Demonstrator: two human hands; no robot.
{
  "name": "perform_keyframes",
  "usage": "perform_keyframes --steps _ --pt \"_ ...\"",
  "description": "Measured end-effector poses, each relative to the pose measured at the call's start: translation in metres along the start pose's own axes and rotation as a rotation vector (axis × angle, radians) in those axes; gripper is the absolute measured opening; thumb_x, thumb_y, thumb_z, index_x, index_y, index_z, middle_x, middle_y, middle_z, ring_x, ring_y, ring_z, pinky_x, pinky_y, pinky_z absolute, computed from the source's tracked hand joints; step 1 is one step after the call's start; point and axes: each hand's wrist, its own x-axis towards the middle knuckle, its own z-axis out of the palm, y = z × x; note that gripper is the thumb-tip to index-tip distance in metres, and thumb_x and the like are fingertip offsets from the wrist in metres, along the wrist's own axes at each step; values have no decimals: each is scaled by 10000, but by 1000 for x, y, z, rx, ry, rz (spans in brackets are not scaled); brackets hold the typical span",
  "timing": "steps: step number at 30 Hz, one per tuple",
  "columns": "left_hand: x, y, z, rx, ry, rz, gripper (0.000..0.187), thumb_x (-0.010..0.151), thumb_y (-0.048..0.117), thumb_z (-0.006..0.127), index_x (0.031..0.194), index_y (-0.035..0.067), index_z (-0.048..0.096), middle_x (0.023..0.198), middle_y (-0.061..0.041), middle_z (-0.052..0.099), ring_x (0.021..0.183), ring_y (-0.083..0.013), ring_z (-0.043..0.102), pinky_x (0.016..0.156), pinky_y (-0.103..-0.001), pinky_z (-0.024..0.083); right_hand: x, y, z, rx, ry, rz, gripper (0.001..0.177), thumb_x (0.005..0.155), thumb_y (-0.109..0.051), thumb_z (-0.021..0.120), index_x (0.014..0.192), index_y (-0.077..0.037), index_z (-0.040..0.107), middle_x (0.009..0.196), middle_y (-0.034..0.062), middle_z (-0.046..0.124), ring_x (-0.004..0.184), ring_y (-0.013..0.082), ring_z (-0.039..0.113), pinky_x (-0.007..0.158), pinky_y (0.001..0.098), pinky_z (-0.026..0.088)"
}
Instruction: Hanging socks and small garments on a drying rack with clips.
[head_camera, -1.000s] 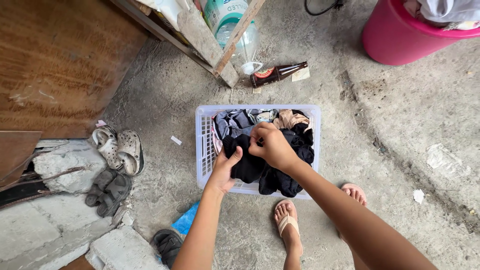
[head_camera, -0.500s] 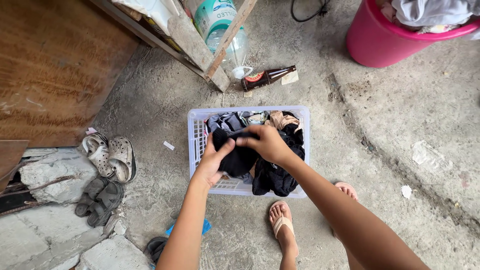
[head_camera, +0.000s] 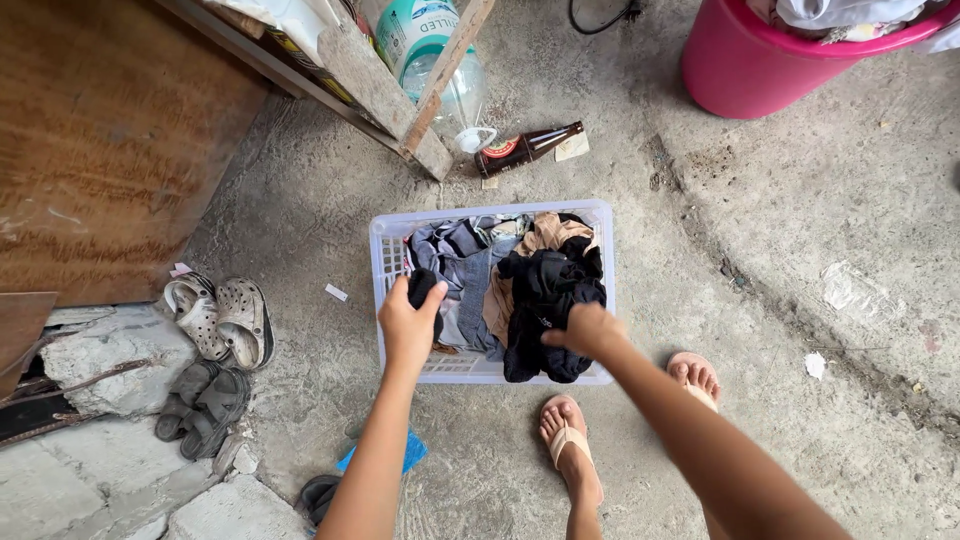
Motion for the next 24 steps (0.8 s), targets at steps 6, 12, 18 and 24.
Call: perform_keyframes --steps 6,12,18,24 --pt "-17 -68 48 -16 64 151 402 845 181 761 1151 -19 592 1107 -188 640 1038 -354 630 918 -445 500 16 23 92 38 349 -91 790 696 -347 873 1304 -21 488 1194 224 591 1013 384 678 822 415 599" --pt "-31 -5 20 -37 -16 290 407 814 82 618 1220 57 612 1194 -101 528 1118 -314 613 973 -431 518 -15 29 10 274 360 -246 408 869 -299 703 1216 -100 621 1154 174 655 1056 386 666 887 467 556" --pt "-47 105 -20 157 -537 262 662 780 427 825 1338 148 604 1260 -32 545 1088 -256 643 889 -415 531 -47 8 -70 455 277 -601 299 939 -245 582 1086 -9 692 1017 219 712 946 351 692 853 445 549" --pt "-46 139 -53 -322 -474 354 524 817 274 829 1245 49 625 1122 -64 716 1033 -172 683 864 -334 546 -171 -39 -173 726 -3 -640 281 924 -108 563 1185 -4 573 954 141 735 713 189 750 632 341 627"
